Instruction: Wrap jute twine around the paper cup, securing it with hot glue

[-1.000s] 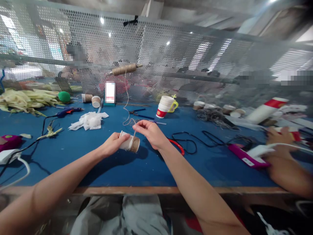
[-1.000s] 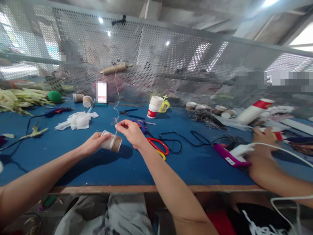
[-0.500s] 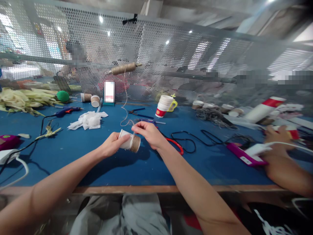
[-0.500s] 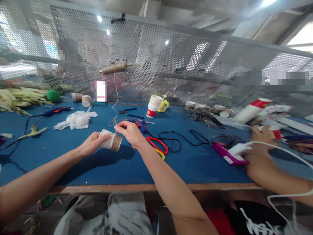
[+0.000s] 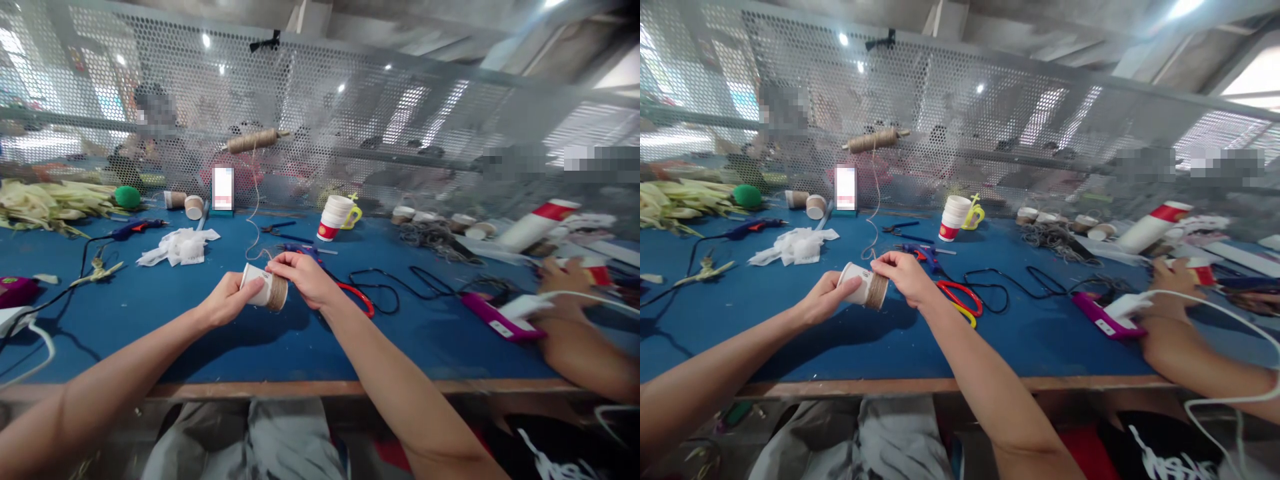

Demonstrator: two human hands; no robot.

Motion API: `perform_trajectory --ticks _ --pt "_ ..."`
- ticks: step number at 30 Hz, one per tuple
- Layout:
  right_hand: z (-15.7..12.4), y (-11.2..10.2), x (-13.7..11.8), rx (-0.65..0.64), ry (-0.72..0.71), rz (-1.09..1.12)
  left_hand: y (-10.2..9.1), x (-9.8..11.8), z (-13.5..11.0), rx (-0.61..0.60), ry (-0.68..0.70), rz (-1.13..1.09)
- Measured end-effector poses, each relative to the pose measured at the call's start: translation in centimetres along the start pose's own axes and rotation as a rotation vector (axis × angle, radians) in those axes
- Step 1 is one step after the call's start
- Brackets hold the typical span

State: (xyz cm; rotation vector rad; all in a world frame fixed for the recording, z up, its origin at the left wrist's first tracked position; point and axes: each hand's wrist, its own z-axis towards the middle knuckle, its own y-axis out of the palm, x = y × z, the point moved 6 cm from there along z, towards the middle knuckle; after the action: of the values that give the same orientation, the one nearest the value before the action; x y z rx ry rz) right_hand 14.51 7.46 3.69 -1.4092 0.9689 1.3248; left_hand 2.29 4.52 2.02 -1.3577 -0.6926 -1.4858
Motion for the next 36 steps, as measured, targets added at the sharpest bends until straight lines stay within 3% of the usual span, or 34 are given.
perform_trajectory --ticks 9,19,23,26,31,36 --pt "0.0 0.3 0.3 -0.018 0.076 0.117 0.0 -0.1 -0.1 0.007 0.041 -0.022" --pt "0.1 0.6 0.5 -0.037 0.057 0.082 -0.2 0.3 -0.3 0.018 0.082 0.023" --pt "0.6 -0.3 0.5 0.059 -0.037 -0.041 -0.3 0.1 -0.1 0.062 0.023 -0.076" --pt "0.5 -1.1 -0.1 0.118 -0.101 -0.037 -0.8 -0.6 0.3 0.175 -0.08 -0.224" --pt "-0.4 -0.2 -1.0 -0.044 -0.153 -0.189 -1.7 -1.7 1.0 0.339 -0.217 -0.456" --pt "-0.6 0.6 -0.6 -0.177 -0.113 -0.216 -1.8 -1.2 1.0 0.308 -0.158 -0.406"
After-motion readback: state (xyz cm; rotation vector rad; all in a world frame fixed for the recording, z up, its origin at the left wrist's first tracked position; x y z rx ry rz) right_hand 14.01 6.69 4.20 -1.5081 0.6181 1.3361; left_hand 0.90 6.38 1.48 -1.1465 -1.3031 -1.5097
